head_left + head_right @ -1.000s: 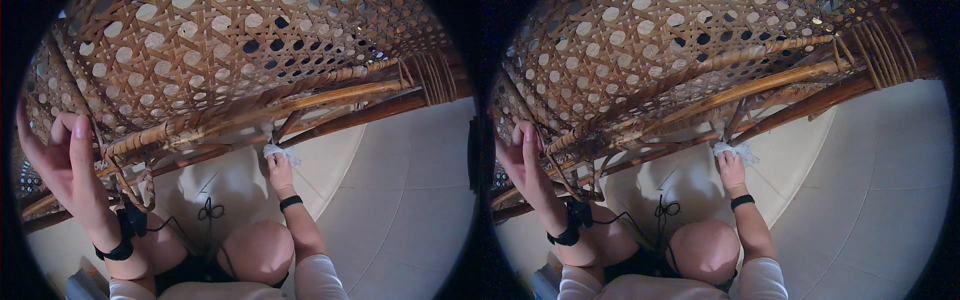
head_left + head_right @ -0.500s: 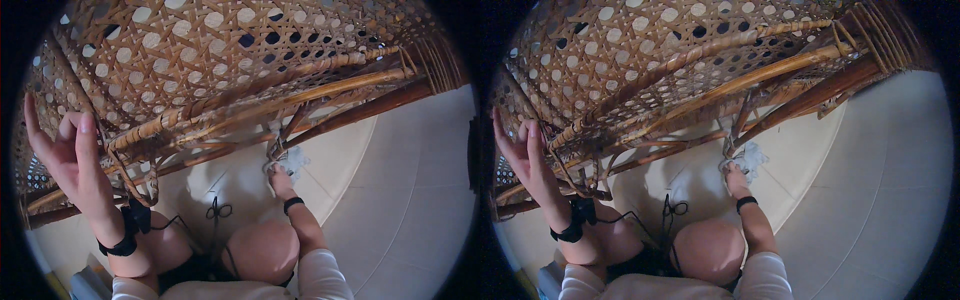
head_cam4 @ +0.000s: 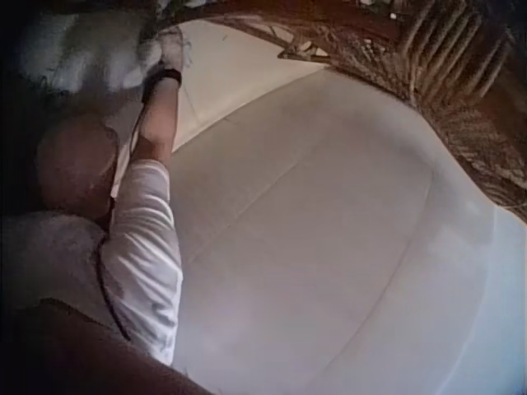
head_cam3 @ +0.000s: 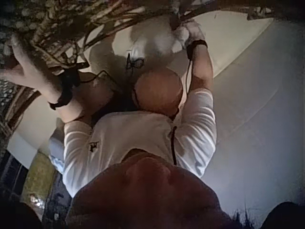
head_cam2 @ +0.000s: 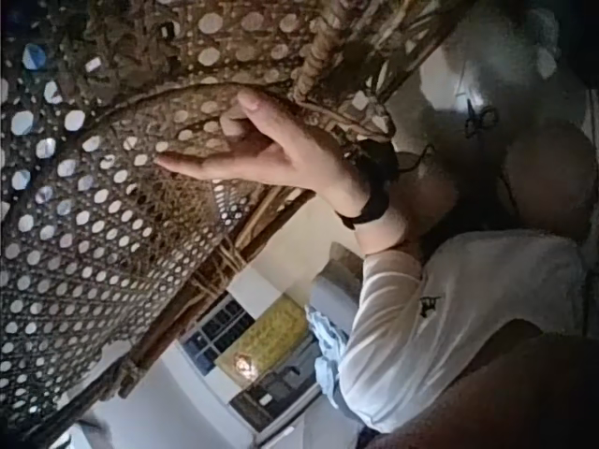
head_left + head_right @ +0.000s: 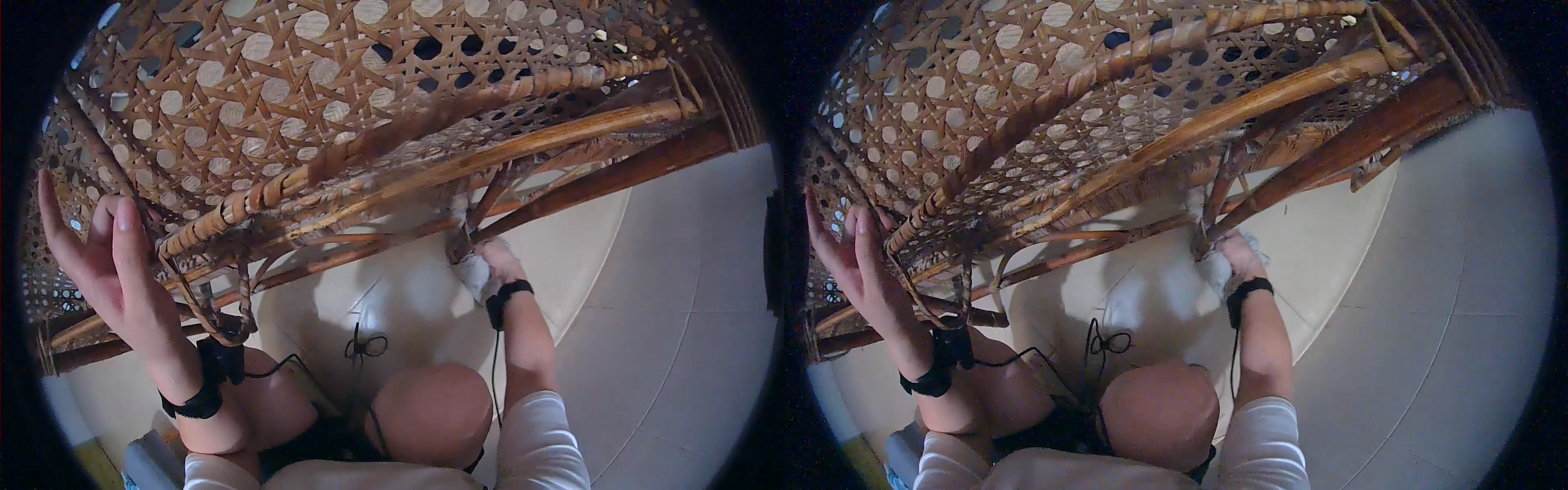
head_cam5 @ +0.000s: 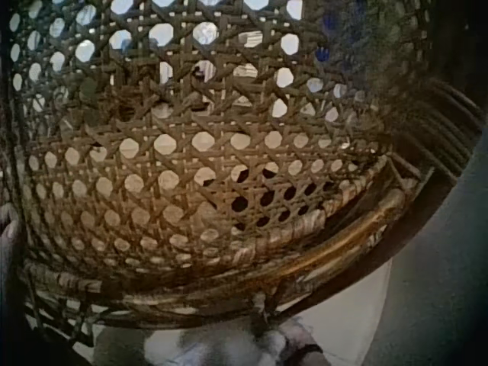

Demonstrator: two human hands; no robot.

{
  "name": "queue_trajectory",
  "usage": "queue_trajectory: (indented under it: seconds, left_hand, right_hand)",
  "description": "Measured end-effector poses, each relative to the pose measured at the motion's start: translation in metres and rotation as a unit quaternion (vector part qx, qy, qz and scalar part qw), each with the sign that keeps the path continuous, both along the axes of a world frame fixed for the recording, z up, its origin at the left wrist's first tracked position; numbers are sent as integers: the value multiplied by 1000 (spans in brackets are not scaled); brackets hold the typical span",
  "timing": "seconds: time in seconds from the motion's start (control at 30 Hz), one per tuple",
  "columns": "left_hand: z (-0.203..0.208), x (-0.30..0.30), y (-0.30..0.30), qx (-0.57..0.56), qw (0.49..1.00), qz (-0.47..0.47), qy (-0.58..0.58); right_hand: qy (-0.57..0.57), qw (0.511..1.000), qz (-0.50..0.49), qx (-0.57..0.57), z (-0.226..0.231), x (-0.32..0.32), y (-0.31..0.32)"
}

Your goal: Cleaning a wicker chair with a cloth

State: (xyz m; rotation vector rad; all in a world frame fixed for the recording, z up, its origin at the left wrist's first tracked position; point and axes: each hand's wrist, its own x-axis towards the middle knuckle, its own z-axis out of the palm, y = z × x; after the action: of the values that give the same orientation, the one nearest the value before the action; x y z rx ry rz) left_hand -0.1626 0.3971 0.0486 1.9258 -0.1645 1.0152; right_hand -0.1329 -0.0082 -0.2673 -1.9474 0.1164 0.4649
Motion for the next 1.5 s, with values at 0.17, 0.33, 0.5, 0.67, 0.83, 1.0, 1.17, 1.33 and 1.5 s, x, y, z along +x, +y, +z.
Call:
queue_trajectory:
  seconds: [0.17, 0.33, 0.5, 0.67, 0.83, 1.0, 1.17, 1.33, 1.5]
  left_hand:
    - [-1, 3, 7, -3, 1000, 8, -8]
    - [-2, 2, -1, 0, 999, 37, -16]
    - [2, -3, 31, -24, 995, 91, -27]
    - [-2, 3, 17, 28, 999, 6, -18]
    - [2, 7, -4, -40, 999, 15, -9]
    - [1, 4, 5, -16, 999, -35, -24]
    - [9, 3, -1, -27, 999, -43, 6]
    - [13, 3, 0, -45, 998, -51, 11]
    - [11, 4, 3, -67, 996, -63, 7]
  right_hand:
    - [177, 954, -119, 212, 34, -5, -2]
    - [23, 803, -204, 559, 62, -63, -28]
    - [-51, 812, -206, 544, 126, -58, -11]
    - [-196, 900, -201, 333, 136, -34, 28]
    - [-157, 928, -210, 265, 75, -36, 21]
    - [-166, 975, -103, 102, 106, -26, 27]
    - [-194, 963, -118, 149, 196, -29, 29]
    - [-244, 940, -137, 195, 273, -39, 28]
    - [-283, 919, -164, 222, 337, -40, 25]
